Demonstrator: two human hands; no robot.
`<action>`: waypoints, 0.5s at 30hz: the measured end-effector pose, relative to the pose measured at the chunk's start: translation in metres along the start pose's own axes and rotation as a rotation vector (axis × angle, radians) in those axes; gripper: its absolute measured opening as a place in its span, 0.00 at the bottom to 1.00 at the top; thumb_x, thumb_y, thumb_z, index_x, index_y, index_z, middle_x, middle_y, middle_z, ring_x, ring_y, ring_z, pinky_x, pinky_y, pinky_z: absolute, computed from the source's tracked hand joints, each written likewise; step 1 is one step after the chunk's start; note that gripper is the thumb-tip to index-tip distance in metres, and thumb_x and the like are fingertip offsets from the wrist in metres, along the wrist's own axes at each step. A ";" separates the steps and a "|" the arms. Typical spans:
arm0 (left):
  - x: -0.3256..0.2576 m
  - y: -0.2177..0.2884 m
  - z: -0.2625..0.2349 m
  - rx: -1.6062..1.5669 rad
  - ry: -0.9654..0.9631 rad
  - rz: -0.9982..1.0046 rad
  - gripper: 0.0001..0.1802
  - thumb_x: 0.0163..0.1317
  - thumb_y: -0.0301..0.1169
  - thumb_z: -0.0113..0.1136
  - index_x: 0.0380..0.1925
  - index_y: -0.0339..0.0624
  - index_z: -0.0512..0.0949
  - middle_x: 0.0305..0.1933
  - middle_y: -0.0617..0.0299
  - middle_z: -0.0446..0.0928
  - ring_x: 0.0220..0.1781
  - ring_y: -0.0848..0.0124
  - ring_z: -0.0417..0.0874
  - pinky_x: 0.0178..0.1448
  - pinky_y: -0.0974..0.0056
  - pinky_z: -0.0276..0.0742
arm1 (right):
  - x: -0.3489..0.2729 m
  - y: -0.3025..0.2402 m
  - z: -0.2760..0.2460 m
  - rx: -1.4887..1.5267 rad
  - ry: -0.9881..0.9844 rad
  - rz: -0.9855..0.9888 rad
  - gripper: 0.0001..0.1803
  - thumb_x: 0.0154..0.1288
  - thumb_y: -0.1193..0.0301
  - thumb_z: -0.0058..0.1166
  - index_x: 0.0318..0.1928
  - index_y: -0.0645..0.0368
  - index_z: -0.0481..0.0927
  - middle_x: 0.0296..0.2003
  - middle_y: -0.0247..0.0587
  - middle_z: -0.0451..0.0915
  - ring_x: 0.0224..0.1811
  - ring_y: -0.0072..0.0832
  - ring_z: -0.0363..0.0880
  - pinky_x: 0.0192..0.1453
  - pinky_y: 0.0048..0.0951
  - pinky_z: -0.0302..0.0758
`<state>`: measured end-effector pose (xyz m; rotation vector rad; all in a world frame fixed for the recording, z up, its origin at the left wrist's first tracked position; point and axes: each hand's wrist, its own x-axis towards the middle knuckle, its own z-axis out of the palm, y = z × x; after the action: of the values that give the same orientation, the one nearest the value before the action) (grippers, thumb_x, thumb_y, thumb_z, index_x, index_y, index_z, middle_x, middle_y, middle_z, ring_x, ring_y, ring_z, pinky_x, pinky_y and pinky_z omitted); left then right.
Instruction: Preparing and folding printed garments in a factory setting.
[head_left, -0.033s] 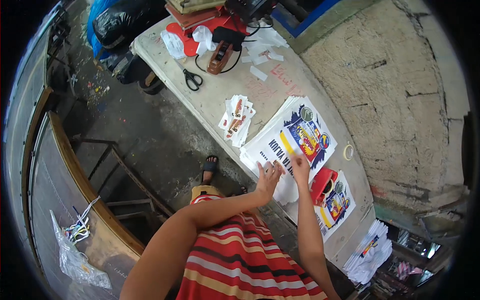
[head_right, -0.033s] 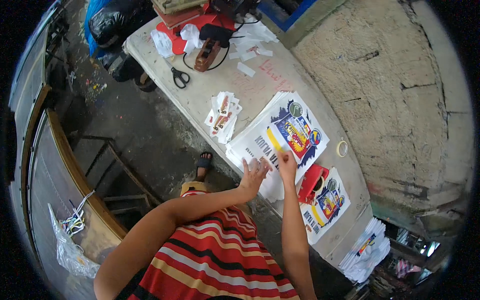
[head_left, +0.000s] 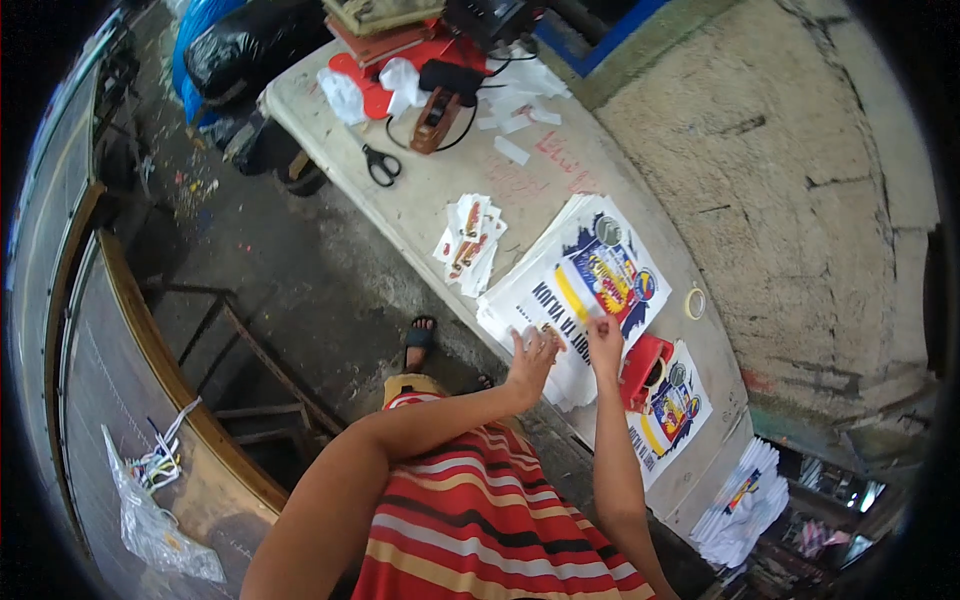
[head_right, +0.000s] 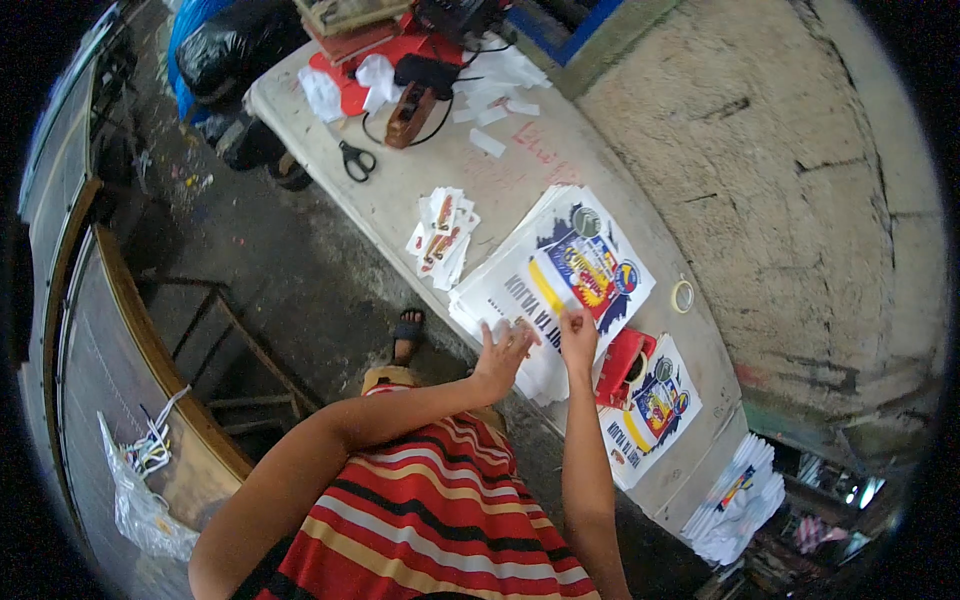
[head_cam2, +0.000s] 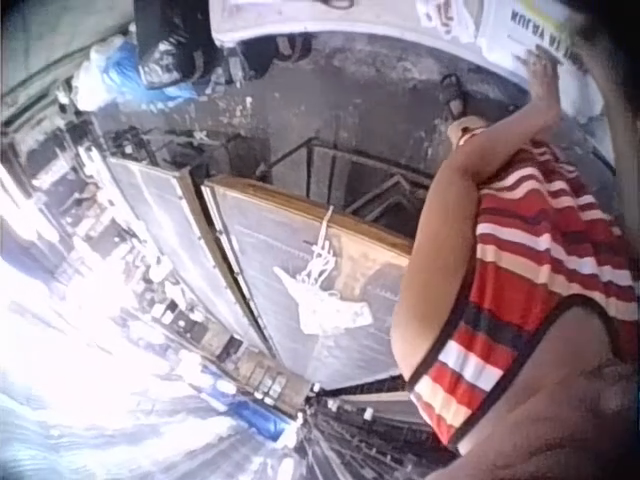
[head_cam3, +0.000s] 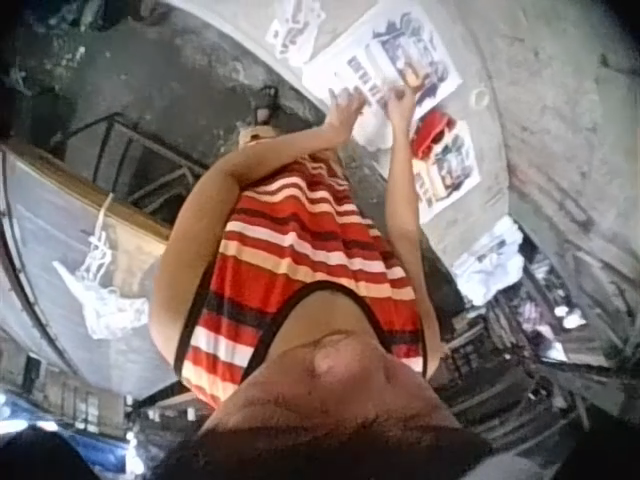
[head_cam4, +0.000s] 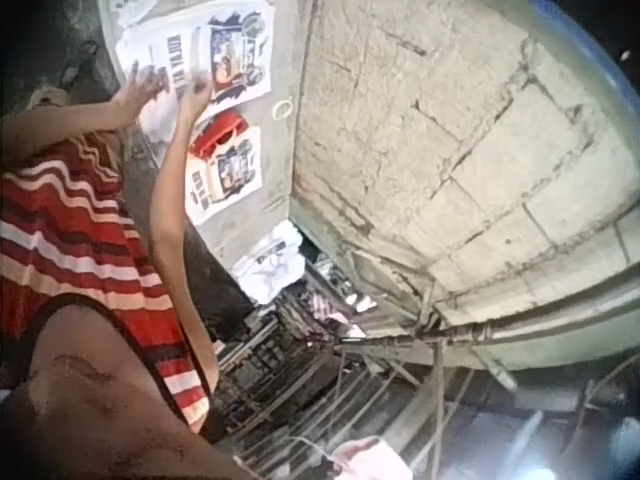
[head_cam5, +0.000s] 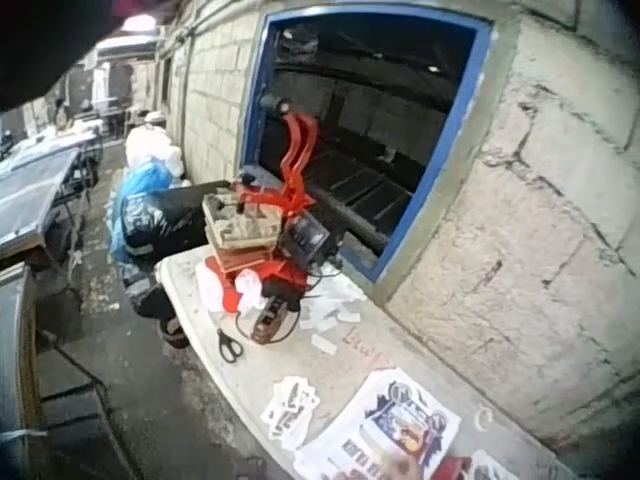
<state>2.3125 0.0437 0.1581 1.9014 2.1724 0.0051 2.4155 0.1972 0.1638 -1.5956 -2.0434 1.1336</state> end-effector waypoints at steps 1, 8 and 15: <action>-0.005 -0.003 0.000 -0.023 -0.022 0.045 0.36 0.61 0.39 0.57 0.70 0.47 0.64 0.72 0.54 0.59 0.72 0.48 0.59 0.67 0.26 0.56 | -0.007 0.015 -0.014 -0.159 0.139 -0.086 0.16 0.62 0.64 0.66 0.38 0.62 0.75 0.33 0.45 0.80 0.33 0.35 0.80 0.39 0.35 0.76; -0.040 -0.008 -0.016 -0.273 -0.018 0.142 0.37 0.57 0.41 0.63 0.67 0.49 0.66 0.68 0.55 0.65 0.70 0.48 0.63 0.65 0.32 0.61 | -0.059 0.097 -0.047 -0.170 0.285 0.014 0.32 0.55 0.61 0.71 0.53 0.65 0.70 0.45 0.57 0.80 0.45 0.46 0.81 0.51 0.41 0.77; -0.080 0.028 -0.032 -0.387 0.095 0.066 0.33 0.59 0.43 0.64 0.64 0.51 0.71 0.63 0.54 0.70 0.67 0.53 0.67 0.65 0.41 0.64 | -0.072 0.093 -0.081 -0.117 0.372 0.030 0.15 0.60 0.64 0.65 0.35 0.64 0.80 0.29 0.54 0.81 0.34 0.47 0.81 0.39 0.43 0.74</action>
<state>2.3431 -0.0249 0.2092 1.7748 1.9845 0.4988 2.5556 0.1695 0.1626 -1.7435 -1.8713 0.6716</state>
